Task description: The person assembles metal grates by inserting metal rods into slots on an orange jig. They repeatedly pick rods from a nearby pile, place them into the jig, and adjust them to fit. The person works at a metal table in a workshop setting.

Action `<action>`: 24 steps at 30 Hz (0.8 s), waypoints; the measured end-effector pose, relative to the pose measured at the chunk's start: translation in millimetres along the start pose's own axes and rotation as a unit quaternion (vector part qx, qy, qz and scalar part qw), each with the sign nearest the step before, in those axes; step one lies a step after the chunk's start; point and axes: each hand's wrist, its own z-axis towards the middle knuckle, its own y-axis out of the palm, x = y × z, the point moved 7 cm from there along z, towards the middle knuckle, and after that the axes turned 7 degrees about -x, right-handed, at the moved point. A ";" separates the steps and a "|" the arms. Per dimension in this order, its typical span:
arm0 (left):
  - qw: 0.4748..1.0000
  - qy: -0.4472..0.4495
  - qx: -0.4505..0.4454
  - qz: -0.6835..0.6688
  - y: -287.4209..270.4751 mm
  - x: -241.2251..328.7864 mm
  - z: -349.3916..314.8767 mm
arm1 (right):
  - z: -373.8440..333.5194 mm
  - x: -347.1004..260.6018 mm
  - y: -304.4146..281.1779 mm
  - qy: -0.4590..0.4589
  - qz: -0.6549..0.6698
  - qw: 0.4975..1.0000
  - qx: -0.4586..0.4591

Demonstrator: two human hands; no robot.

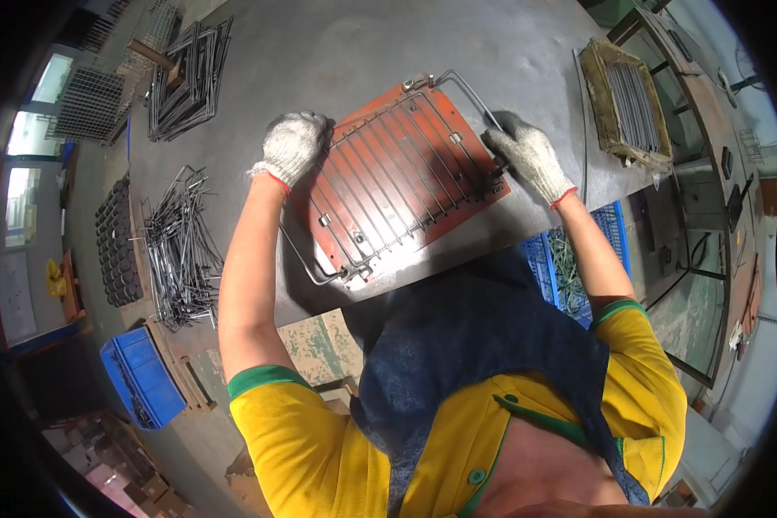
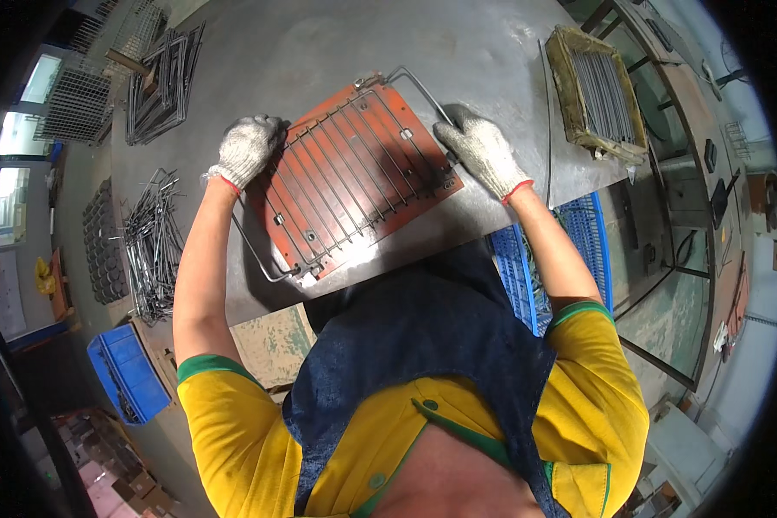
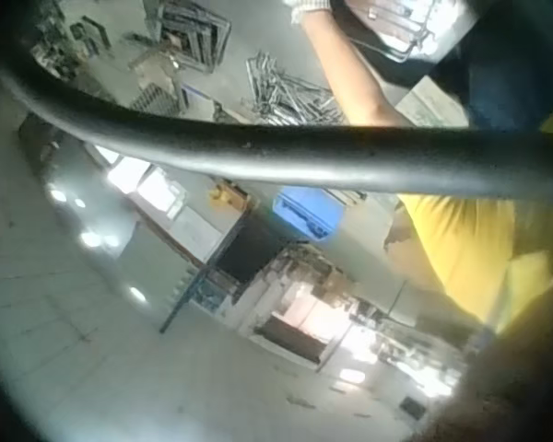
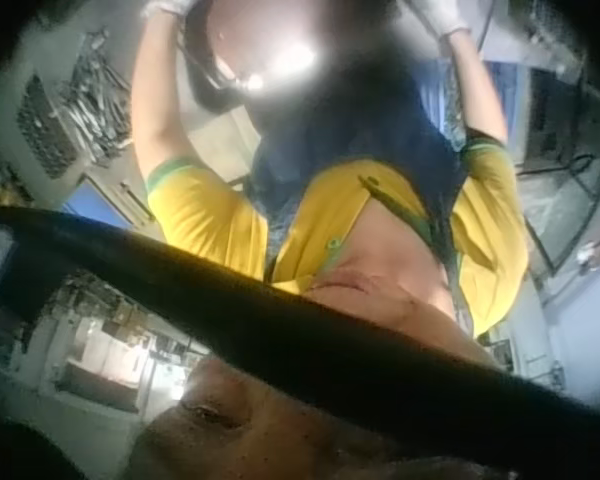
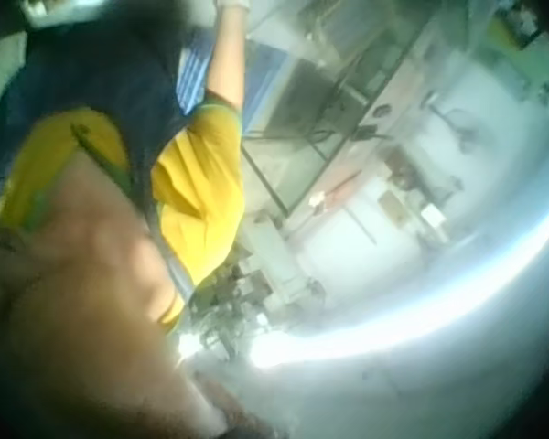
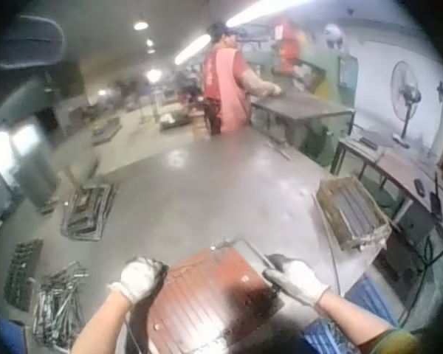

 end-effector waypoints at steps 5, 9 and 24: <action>0.996 -0.004 0.088 0.034 -31.9 16.9 -4.0 | -30.1 -74.6 -38.9 -0.303 -0.152 0.911 0.234; 0.983 0.081 0.162 0.011 -66.3 78.5 -14.2 | -49.9 -125.1 -2.2 -0.398 -0.374 0.802 0.242; 0.828 -0.439 0.293 -0.189 25.2 -118.9 -218.4 | 73.2 220.7 -267.5 0.039 -0.519 0.837 0.167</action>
